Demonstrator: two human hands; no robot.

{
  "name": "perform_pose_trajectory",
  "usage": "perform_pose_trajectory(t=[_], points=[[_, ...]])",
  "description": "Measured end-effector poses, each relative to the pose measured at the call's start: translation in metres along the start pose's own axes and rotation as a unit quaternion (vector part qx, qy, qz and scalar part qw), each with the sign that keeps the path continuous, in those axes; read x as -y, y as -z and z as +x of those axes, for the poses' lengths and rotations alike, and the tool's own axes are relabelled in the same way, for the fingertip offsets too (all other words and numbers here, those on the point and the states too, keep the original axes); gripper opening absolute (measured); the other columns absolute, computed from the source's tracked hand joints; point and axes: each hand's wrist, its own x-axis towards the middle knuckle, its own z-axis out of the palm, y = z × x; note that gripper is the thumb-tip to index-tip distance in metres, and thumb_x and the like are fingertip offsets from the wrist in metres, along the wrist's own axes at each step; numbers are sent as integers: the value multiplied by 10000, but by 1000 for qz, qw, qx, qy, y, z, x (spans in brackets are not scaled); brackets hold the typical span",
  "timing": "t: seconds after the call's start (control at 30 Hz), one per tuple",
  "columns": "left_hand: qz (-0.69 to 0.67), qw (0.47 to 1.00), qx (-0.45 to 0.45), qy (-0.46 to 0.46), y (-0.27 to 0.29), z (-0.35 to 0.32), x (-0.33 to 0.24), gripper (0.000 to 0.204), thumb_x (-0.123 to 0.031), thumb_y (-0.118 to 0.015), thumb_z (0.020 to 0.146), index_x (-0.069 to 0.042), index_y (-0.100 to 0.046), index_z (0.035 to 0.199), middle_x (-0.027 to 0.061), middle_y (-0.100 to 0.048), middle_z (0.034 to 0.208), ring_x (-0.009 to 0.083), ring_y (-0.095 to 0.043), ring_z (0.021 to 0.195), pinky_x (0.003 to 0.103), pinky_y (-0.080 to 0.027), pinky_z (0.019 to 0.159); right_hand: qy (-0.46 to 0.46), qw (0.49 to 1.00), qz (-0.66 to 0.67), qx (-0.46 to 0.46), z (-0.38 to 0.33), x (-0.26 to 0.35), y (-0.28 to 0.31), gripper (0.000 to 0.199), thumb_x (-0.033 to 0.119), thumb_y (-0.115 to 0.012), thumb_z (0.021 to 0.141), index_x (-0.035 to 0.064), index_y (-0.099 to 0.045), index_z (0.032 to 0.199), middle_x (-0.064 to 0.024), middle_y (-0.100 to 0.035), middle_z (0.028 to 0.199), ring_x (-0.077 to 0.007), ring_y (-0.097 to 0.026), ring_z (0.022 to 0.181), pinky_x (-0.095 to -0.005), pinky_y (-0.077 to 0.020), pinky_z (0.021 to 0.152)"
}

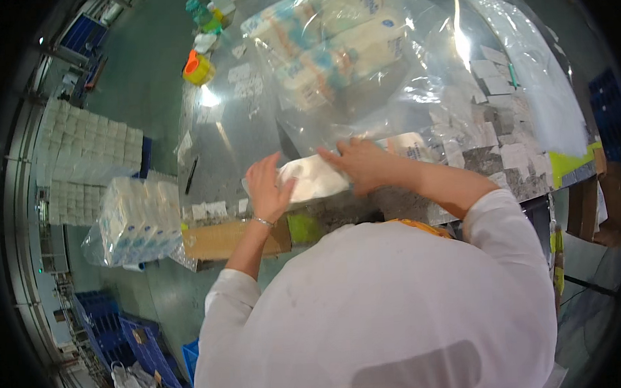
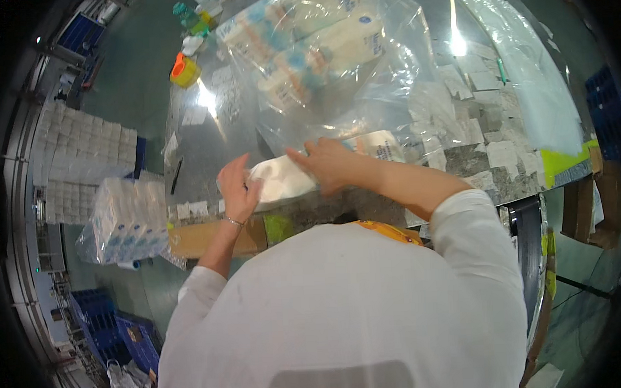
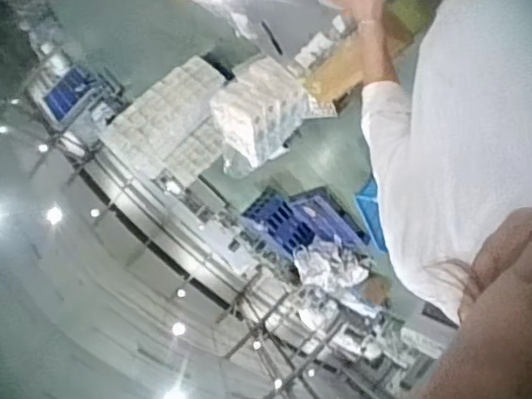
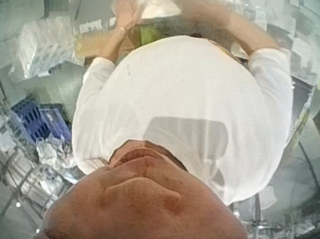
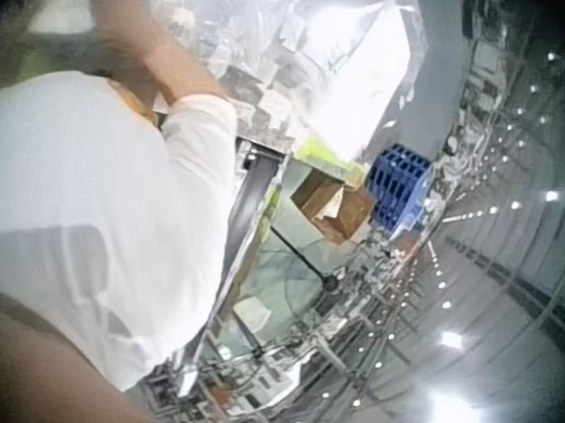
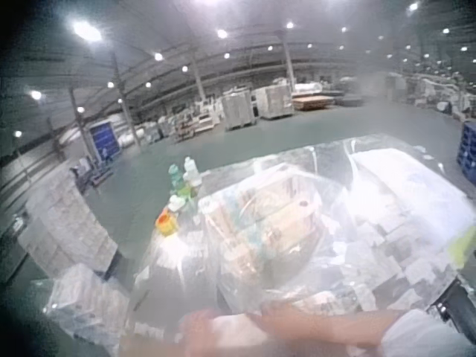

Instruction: The person takes stacks of paper products from a conveyor, inserts them into large plastic bags, seals the bags, and organizes the packaged items on a workspace.

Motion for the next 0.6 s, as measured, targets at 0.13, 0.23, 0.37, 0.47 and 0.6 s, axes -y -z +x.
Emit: perform_pose_trajectory(t=[0.13,0.23,0.37,0.47,0.6], points=[[-74,939,-201,267,7,-7,24,345,-251,-450,891,-18,-478,1143,132,-502,1137,236,-462,1037,359,-324,915,-20,989,137,48,17,-19,22,906,243,-688,585,38,-237,1344,-235,-493,1083,-313,-514,973,-403,-430,790],[-246,863,-280,342,25,-20,23,412,-332,-432,913,-26,-434,1189,127,-485,1157,211,-474,1016,330,-352,895,-47,897,438,36,12,-56,12,862,238,-670,593,52,-269,1332,-200,-472,1170,-291,-480,1061,-373,-410,843],[-462,767,-145,420,13,-30,-3,541,-415,-473,885,-42,-354,1259,130,-445,1209,221,-466,1069,340,-364,913,-28,706,707,-40,-25,-71,15,844,208,-647,632,78,-245,1363,-157,-434,1237,-250,-448,1105,-334,-370,925],[-667,658,-12,349,2,2,-56,601,-466,-478,866,-75,-328,1297,108,-402,1281,213,-447,1125,373,-358,948,-24,679,725,-113,-54,-53,41,859,234,-653,625,75,-247,1365,-139,-421,1257,-235,-425,1140,-331,-355,947],[-734,620,52,272,7,70,-105,597,-493,-450,869,-103,-330,1304,49,-431,1257,182,-448,1110,367,-366,929,14,717,683,-141,-81,-50,51,938,254,-691,578,63,-230,1373,-129,-408,1278,-236,-399,1170,-338,-332,972]])
